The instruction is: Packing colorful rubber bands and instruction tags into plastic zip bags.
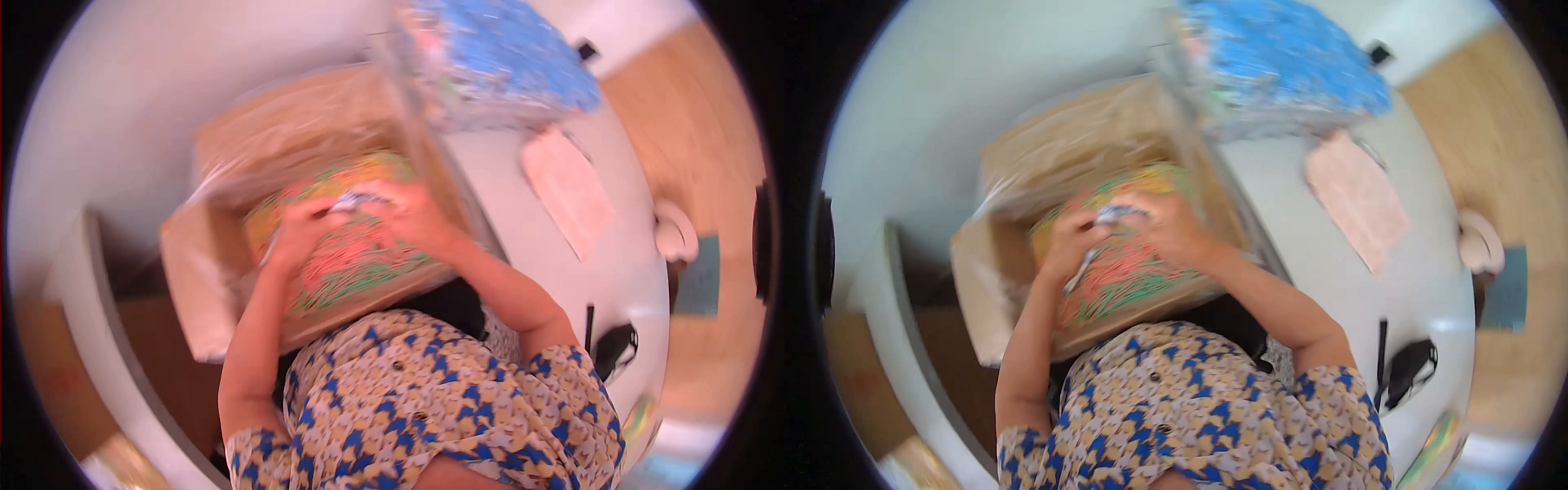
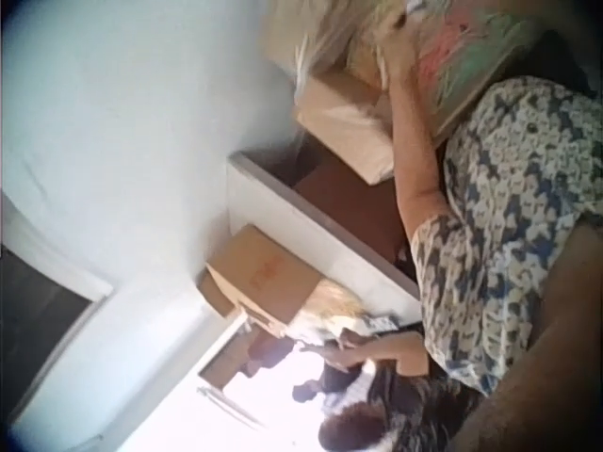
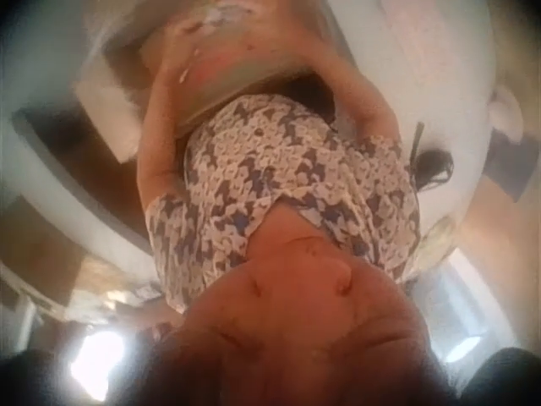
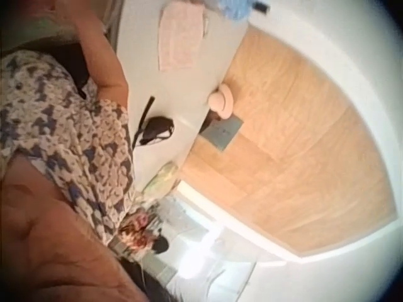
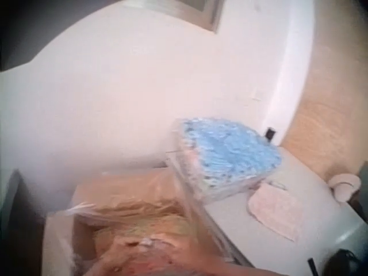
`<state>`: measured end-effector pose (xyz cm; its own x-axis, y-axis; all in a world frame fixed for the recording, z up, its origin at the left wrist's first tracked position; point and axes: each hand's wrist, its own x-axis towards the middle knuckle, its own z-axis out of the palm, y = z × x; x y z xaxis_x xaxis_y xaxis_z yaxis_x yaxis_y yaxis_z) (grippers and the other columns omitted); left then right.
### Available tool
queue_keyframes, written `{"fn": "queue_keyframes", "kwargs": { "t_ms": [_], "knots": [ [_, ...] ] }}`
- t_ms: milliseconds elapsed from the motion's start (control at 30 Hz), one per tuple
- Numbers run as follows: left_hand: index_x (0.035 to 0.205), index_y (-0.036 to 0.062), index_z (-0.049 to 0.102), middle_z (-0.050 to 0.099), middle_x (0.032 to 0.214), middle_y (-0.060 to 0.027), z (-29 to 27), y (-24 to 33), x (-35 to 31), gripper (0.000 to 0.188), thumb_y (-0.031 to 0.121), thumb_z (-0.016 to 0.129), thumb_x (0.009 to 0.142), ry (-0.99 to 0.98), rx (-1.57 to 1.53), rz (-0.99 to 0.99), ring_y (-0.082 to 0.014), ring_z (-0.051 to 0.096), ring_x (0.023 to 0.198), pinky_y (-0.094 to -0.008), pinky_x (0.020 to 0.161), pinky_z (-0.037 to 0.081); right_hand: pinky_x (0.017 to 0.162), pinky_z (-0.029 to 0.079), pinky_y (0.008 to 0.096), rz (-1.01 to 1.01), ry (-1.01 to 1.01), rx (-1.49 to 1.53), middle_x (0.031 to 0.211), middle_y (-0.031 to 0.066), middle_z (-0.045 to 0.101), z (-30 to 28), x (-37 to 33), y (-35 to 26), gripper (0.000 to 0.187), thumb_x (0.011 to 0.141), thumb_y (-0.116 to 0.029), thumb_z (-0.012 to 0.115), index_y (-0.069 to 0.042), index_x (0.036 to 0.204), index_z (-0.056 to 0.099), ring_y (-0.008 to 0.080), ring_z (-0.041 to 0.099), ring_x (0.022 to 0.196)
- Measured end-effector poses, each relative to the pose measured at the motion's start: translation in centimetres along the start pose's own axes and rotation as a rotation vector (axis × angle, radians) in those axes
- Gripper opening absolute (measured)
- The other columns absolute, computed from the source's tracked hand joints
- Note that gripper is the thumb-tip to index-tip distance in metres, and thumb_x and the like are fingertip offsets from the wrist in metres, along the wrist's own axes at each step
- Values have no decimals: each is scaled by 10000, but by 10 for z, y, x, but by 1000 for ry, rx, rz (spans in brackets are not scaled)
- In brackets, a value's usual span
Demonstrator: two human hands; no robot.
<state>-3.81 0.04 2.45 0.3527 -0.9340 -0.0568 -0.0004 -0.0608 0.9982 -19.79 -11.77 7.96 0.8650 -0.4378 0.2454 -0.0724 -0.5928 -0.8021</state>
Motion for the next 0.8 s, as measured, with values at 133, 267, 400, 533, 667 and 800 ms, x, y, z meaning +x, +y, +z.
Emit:
{"fn": "queue_keyframes", "kwargs": {
  "t_ms": [133, 267, 400, 533, 667, 800],
  "knots": [
    [914, 1, 689, 683, 805, -90, -29, -21, 3, 184, 120, 677, 774, 35, 456, -14, -157, 622, 719, -294, 655, 481, 769, 512, 262, 11, 289, -56, 934, 76, 667, -75, -42, 5, 263, 816, -17, 647, -20, 1078, 628, 129, 630, 876],
    [933, 19, 661, 674, 866, -140, -62, -47, -4, 296, 174, 738, 692, 51, 1115, -197, -271, 648, 781, -370, 708, 508, 791, 508, 272, 212, 701, -136, 976, 45, 655, -211, -102, 57, 273, 773, 49, 625, 10, 1042, 641, 123, 621, 875],
    [1060, 66, 571, 654, 973, -130, -74, -84, -6, 535, 246, 793, 607, 78, 1355, -266, -308, 634, 898, -418, 760, 513, 774, 493, 259, 315, 775, -454, 936, 30, 664, -324, -164, 135, 313, 741, 46, 595, -12, 1045, 649, 121, 607, 840],
    [1146, 81, 527, 640, 994, -171, -75, -97, -3, 682, 328, 812, 578, 2, 1259, -274, -338, 620, 933, -429, 783, 501, 795, 489, 370, 446, 573, -840, 1008, 186, 649, -353, -192, 195, 436, 714, -129, 704, -8, 1120, 598, 310, 621, 888],
    [1014, 86, 625, 663, 954, -133, -72, -97, 5, 559, 291, 843, 541, 118, 1253, -320, -316, 627, 912, -391, 779, 498, 991, 377, 404, 108, 745, -1289, 1243, 187, 533, -331, -184, 168, 440, 810, -151, 675, 3, 1202, 546, 338, 486, 1162],
    [903, 80, 661, 666, 916, -131, -75, -78, 3, 442, 274, 843, 550, 127, 1232, -426, -318, 631, 889, -395, 776, 499, 993, 377, 404, 19, 791, -1083, 1299, 173, 487, -246, -135, 86, 391, 839, -94, 631, 6, 1207, 541, 311, 470, 1184]
  ]
}}
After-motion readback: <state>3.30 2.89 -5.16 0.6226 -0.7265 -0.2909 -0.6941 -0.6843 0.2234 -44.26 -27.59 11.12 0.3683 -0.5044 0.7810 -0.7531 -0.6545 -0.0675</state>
